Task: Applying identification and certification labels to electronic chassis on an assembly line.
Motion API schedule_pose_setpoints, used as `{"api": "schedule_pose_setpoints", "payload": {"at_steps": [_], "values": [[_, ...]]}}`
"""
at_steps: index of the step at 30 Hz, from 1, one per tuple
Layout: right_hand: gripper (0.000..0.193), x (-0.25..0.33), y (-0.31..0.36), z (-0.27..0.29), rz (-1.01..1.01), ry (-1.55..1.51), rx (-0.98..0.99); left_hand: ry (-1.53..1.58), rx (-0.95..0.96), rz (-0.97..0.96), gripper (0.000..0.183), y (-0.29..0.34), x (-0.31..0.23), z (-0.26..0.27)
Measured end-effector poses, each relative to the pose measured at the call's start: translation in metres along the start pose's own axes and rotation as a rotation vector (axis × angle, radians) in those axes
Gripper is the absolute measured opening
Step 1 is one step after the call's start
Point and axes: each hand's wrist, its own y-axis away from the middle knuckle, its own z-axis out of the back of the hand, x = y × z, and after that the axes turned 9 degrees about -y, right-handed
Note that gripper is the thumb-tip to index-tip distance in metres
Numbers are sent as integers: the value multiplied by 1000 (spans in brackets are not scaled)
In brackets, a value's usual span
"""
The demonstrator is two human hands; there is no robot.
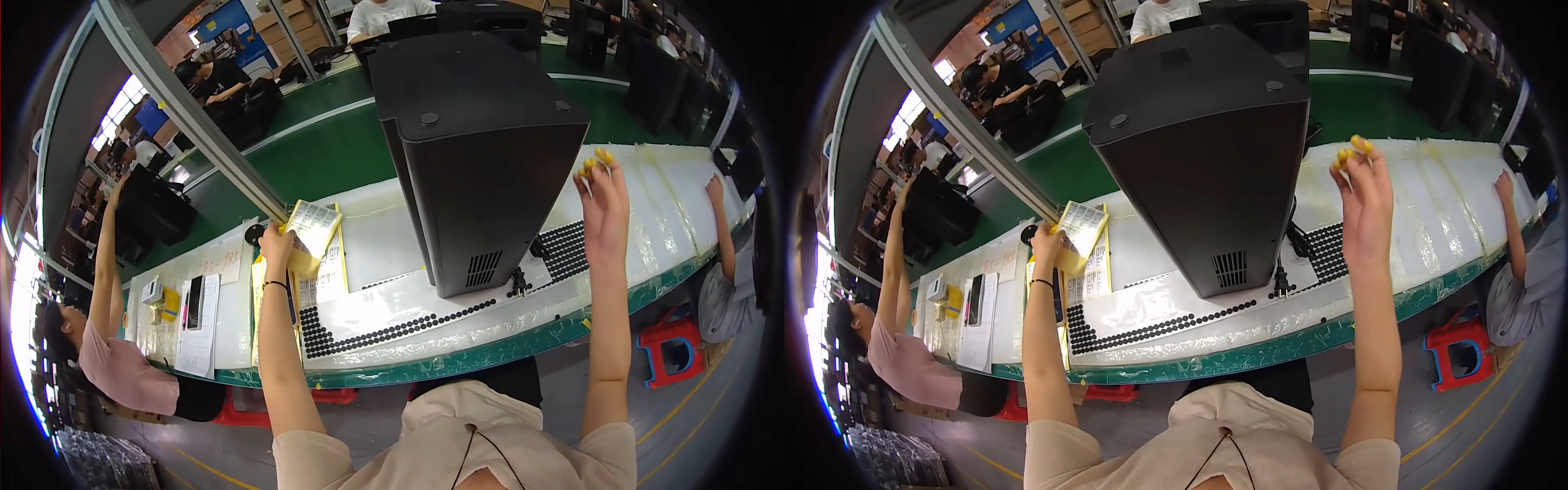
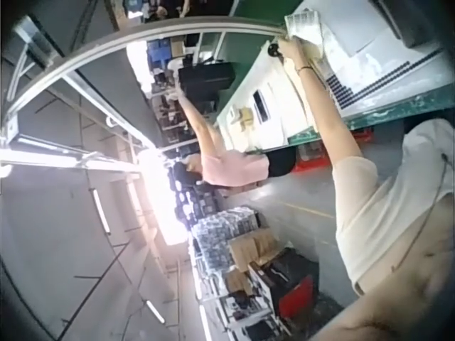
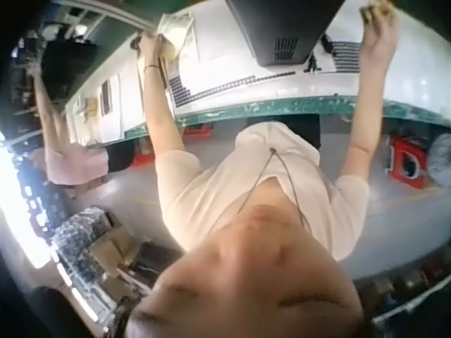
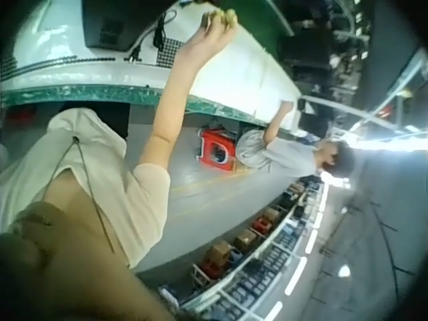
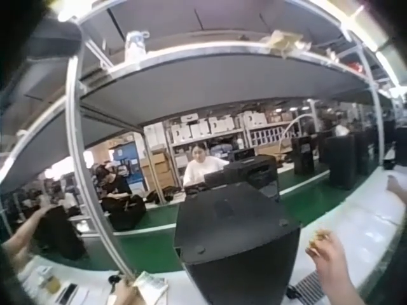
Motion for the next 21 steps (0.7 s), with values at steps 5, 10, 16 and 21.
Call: {"api": "schedule_pose_setpoints", "payload": {"at_steps": [5, 10, 16, 21], "values": [[30, -1, 43, -9, 153, 133, 29, 423, -27, -246, 25, 18, -47, 45], [11, -12, 83, -31, 495, 375, 258, 619, -259, -495, 13, 81, -82, 125], [20, -24, 94, -57, 666, 459, 869, 701, 152, -553, 10, 172, -120, 223], [29, -16, 108, -102, 549, 572, 880, 630, 293, -932, 16, 220, -154, 247]]}}
